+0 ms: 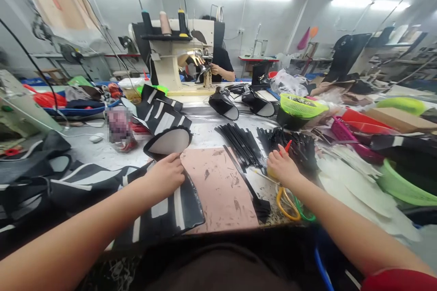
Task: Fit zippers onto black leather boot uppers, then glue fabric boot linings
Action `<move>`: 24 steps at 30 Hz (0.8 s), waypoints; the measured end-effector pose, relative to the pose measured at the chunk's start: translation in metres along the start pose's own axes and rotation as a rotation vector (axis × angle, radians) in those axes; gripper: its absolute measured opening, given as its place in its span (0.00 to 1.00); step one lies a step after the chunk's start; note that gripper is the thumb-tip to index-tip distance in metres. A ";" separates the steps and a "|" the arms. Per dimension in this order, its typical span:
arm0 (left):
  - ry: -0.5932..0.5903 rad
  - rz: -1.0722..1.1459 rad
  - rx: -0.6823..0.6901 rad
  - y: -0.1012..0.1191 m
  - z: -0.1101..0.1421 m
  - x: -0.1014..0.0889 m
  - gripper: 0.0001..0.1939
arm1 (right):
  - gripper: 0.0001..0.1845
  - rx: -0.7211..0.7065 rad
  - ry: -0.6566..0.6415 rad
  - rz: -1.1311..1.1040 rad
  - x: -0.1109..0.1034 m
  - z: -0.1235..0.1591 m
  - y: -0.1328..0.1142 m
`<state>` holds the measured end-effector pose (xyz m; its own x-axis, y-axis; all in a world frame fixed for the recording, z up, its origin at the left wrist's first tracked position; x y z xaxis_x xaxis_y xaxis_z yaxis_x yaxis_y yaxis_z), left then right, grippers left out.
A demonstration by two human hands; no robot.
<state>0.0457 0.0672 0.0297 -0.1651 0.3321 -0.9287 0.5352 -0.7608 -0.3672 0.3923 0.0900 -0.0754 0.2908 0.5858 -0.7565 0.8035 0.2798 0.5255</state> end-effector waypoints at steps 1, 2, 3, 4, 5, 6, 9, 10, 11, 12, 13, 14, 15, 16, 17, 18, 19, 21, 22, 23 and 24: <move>0.024 -0.029 -0.053 -0.007 0.004 -0.014 0.13 | 0.19 0.002 0.022 -0.041 0.004 -0.001 -0.001; 0.048 -0.065 -0.111 -0.016 0.008 -0.028 0.14 | 0.19 0.010 0.046 -0.082 0.007 -0.001 -0.003; 0.069 -0.102 -0.172 -0.024 0.012 -0.040 0.16 | 0.19 0.019 0.069 -0.117 0.009 -0.001 -0.005; 0.088 -0.137 -0.233 -0.034 0.018 -0.052 0.17 | 0.19 0.026 0.090 -0.140 0.009 0.000 -0.007; 0.106 -0.168 -0.295 -0.043 0.023 -0.061 0.19 | 0.18 0.027 0.107 -0.149 0.007 0.000 -0.010; 0.119 -0.194 -0.357 -0.052 0.028 -0.068 0.20 | 0.17 0.022 0.123 -0.149 0.003 0.001 -0.013; 0.133 -0.250 -0.548 -0.079 0.040 -0.077 0.19 | 0.17 0.023 0.167 -0.172 -0.019 0.002 -0.026; 0.131 -0.258 -0.606 -0.086 0.042 -0.077 0.19 | 0.17 0.036 0.187 -0.201 -0.027 0.003 -0.031; 0.127 -0.260 -0.654 -0.092 0.043 -0.076 0.18 | 0.18 0.056 0.213 -0.245 -0.036 0.004 -0.036; 0.124 -0.257 -0.692 -0.096 0.042 -0.074 0.19 | 0.17 0.077 0.244 -0.302 -0.045 0.005 -0.041; 0.125 -0.246 -0.718 -0.100 0.041 -0.072 0.19 | 0.17 0.096 0.278 -0.364 -0.053 0.007 -0.046; 0.131 -0.228 -0.731 -0.102 0.038 -0.070 0.20 | 0.16 0.110 0.311 -0.427 -0.061 0.010 -0.051; 0.143 -0.203 -0.739 -0.103 0.035 -0.067 0.21 | 0.16 0.115 0.342 -0.485 -0.069 0.013 -0.057; 0.157 -0.177 -0.744 -0.104 0.031 -0.064 0.21 | 0.16 0.113 0.366 -0.534 -0.075 0.016 -0.062; 0.169 -0.152 -0.748 -0.105 0.027 -0.062 0.21 | 0.15 0.106 0.383 -0.572 -0.081 0.020 -0.067; 0.184 -0.132 -0.753 -0.105 0.022 -0.059 0.21 | 0.15 0.100 0.392 -0.602 -0.086 0.023 -0.071; 0.202 -0.117 -0.762 -0.106 0.017 -0.057 0.21 | 0.15 0.102 0.397 -0.628 -0.090 0.027 -0.074; 0.248 -0.098 -0.787 -0.107 0.006 -0.053 0.20 | 0.15 0.126 0.390 -0.671 -0.096 0.034 -0.078; 0.275 -0.084 -0.798 -0.107 -0.001 -0.051 0.20 | 0.15 0.150 0.383 -0.688 -0.097 0.038 -0.078; 0.304 -0.064 -0.806 -0.106 -0.009 -0.050 0.20 | 0.15 0.175 0.381 -0.699 -0.098 0.041 -0.077; 0.333 -0.037 -0.810 -0.105 -0.019 -0.050 0.19 | 0.15 0.199 0.381 -0.704 -0.099 0.045 -0.075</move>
<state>0.0132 0.1410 0.1161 -0.0113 0.5901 -0.8072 0.9789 -0.1582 -0.1294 0.3268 -0.0228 -0.0575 -0.4829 0.5516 -0.6801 0.8191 0.5593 -0.1280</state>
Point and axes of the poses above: each hand's wrist, its own z-axis away from the middle knuckle, its own x-axis out of the palm, y = z × x, the point moved 3 cm from there along -z, towards the middle knuckle, and after that the axes turned 9 degrees about y, right-handed, at the moved point
